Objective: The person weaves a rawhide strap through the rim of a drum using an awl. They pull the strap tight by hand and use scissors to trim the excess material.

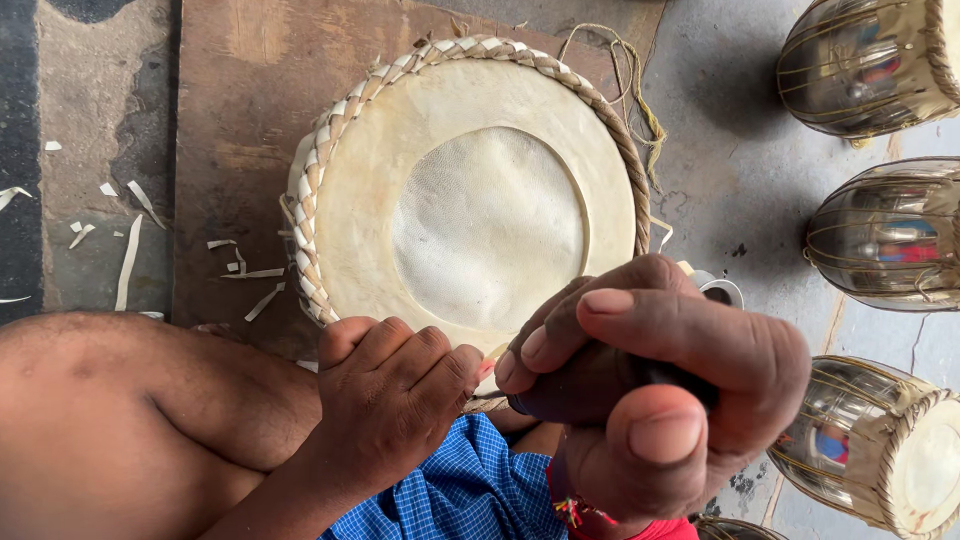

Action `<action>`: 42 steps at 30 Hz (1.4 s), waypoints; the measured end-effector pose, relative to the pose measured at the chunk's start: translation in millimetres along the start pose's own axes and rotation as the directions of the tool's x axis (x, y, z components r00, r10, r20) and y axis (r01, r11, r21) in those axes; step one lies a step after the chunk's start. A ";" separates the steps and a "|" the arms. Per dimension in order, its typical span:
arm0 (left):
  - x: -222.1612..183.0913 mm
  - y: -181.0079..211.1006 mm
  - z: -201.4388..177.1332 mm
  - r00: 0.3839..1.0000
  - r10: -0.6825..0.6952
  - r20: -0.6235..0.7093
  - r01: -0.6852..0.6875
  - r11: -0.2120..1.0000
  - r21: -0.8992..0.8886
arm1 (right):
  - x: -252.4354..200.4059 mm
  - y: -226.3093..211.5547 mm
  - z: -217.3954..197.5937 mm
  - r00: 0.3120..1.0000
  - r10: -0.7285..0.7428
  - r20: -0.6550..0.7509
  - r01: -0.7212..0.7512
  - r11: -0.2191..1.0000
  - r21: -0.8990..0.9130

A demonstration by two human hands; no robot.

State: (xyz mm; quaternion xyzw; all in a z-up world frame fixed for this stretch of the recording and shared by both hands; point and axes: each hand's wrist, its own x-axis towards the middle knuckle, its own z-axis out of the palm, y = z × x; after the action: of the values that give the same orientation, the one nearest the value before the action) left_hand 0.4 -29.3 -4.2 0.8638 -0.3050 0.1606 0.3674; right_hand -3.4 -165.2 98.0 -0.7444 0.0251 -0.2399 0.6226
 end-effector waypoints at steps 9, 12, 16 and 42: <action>1.7 -0.1 0.1 1.000 -0.005 0.001 0.005 1.000 0.007 | 37.3 -9.3 3.2 0.939 -0.074 0.337 0.179 0.939 -0.292; -1.2 -4.0 2.3 0.997 0.019 -0.068 -0.021 0.999 -0.028 | 49.5 -4.6 -0.3 0.837 -0.012 0.548 0.071 0.994 -0.086; -2.9 -10.3 7.6 0.996 0.011 -0.091 -0.018 0.996 -0.083 | 60.8 4.0 3.3 0.753 -0.145 0.642 0.121 0.989 0.082; -24.9 -6.6 13.8 0.988 -0.004 -0.154 -0.002 0.999 -0.040 | 36.4 87.3 -14.7 0.859 -0.035 0.511 -0.372 0.644 0.668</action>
State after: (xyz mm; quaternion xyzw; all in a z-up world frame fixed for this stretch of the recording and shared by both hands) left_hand -13.5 -25.6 -29.6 0.8415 -0.2784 0.2204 0.4071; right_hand 45.8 -210.3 29.5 -0.4506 -0.1590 0.0250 0.8781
